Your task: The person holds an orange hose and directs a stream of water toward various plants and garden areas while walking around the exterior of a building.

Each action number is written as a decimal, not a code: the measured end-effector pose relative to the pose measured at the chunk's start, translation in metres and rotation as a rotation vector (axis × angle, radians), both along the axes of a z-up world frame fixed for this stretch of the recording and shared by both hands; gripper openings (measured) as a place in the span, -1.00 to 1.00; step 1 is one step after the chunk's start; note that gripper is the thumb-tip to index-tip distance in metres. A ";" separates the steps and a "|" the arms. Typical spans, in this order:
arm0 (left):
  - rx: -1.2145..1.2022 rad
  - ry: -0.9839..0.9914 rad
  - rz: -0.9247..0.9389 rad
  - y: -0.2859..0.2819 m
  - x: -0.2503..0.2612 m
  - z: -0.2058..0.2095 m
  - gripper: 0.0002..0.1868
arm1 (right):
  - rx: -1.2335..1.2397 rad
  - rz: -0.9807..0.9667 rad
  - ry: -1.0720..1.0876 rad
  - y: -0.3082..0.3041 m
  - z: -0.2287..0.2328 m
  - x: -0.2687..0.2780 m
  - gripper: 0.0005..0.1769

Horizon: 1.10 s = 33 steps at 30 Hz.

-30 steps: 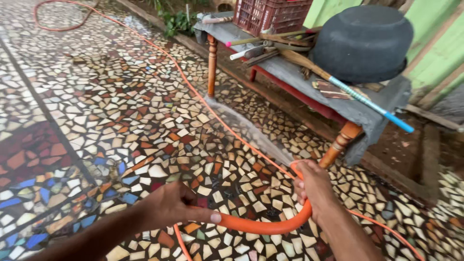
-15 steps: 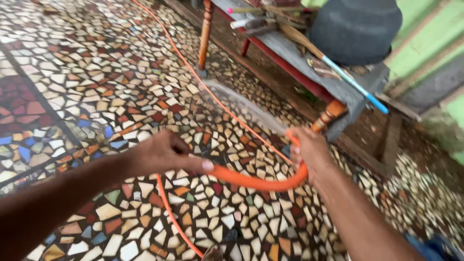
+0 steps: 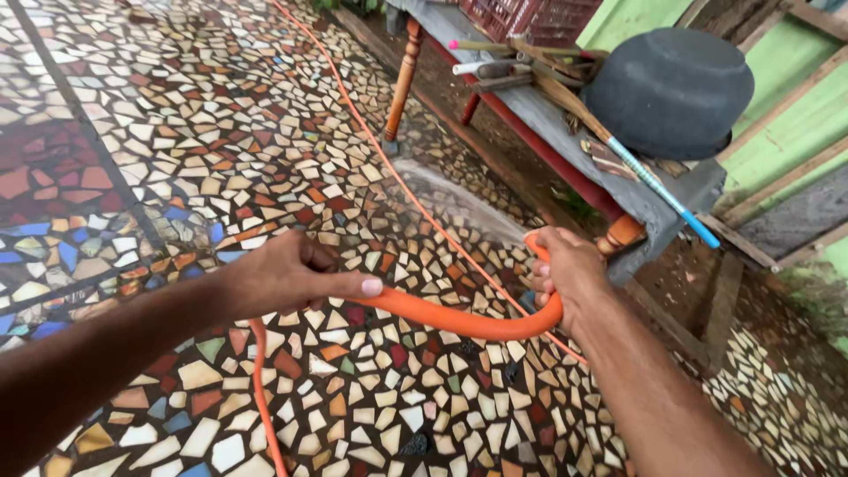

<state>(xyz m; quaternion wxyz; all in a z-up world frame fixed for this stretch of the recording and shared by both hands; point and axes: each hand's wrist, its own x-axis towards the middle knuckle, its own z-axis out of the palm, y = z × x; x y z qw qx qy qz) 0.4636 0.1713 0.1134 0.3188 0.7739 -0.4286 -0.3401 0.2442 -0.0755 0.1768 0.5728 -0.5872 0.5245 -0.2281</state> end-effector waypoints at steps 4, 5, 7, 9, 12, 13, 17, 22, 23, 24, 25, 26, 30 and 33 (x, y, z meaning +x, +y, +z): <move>0.006 0.011 0.000 0.002 -0.004 0.002 -0.21 | -0.053 0.013 0.000 -0.001 0.001 -0.004 -0.83; 0.034 0.027 0.007 -0.001 -0.006 0.003 -0.24 | -0.050 0.014 -0.010 -0.003 0.001 -0.007 -0.82; 0.025 0.033 -0.024 -0.004 -0.012 0.005 -0.25 | -0.047 0.010 -0.022 -0.009 0.000 -0.015 -0.81; 0.012 0.032 -0.052 -0.010 -0.017 0.008 -0.26 | -0.018 0.023 -0.078 -0.015 0.000 -0.022 -0.82; 0.037 0.046 -0.045 -0.018 -0.024 0.014 -0.31 | -0.017 0.031 -0.025 -0.020 -0.002 -0.032 -0.81; 0.016 0.042 -0.065 -0.018 -0.026 0.015 -0.28 | -0.018 0.028 -0.036 -0.022 -0.001 -0.034 -0.81; 0.061 -0.011 -0.102 -0.026 -0.035 0.019 -0.27 | 0.015 0.009 -0.080 -0.022 -0.005 -0.046 -0.81; 0.046 -0.014 -0.115 -0.032 -0.039 0.024 -0.27 | -0.017 -0.014 -0.010 -0.016 0.000 -0.055 -0.71; 0.059 -0.009 -0.128 -0.033 -0.040 0.023 -0.25 | -0.026 -0.009 -0.019 -0.015 0.001 -0.057 -0.69; 0.060 -0.010 -0.129 -0.034 -0.042 0.022 -0.25 | -0.036 -0.004 -0.029 -0.015 0.002 -0.058 -0.68; 0.052 0.001 -0.135 -0.035 -0.043 0.022 -0.25 | -0.035 -0.005 -0.029 -0.015 0.002 -0.059 -0.68; 0.039 0.011 -0.140 -0.036 -0.044 0.021 -0.25 | -0.030 -0.025 -0.026 -0.015 0.003 -0.060 -0.69; 0.029 0.012 -0.121 -0.039 -0.047 0.023 -0.26 | 0.010 -0.043 -0.044 -0.020 0.003 -0.063 -0.73; 0.032 0.019 -0.124 -0.041 -0.047 0.023 -0.29 | 0.014 -0.010 -0.046 -0.025 -0.002 -0.067 -0.73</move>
